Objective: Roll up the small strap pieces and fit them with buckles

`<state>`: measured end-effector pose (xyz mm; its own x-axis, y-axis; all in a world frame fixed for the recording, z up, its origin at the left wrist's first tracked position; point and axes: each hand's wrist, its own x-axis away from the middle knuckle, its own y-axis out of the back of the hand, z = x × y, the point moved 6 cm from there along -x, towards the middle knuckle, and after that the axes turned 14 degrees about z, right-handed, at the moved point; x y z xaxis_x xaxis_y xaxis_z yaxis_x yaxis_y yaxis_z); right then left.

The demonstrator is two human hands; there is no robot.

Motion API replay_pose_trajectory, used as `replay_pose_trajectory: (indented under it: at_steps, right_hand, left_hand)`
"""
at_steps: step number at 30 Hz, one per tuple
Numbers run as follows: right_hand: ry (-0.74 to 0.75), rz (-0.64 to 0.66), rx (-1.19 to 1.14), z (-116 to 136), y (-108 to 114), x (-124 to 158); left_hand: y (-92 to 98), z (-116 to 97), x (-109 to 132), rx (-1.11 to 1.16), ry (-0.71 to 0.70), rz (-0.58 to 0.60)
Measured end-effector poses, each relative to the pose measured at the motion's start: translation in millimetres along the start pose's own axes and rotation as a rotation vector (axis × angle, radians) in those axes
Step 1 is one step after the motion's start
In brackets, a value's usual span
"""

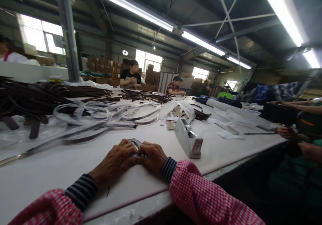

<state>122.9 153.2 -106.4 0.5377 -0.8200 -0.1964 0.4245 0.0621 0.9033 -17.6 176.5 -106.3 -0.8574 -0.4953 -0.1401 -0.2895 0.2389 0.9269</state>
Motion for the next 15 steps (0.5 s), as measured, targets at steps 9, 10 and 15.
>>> replay_pose_trajectory:
  at_steps: [9, 10, 15]
  right_hand:
    - [-0.574, 0.014, 0.335, -112.8, 72.3, 2.2]
    - [-0.649, 0.009, 0.385, -127.2, 76.6, 0.0]
    - [-0.813, 0.061, 0.539, -170.5, 68.9, -15.2]
  left_hand:
    - [-15.5, -18.0, -0.3, -0.454, 0.132, -0.040]
    - [-17.6, -17.9, -0.3, -0.460, 0.127, -0.048]
    - [-26.1, -6.6, 1.8, -0.357, 0.064, -0.125]
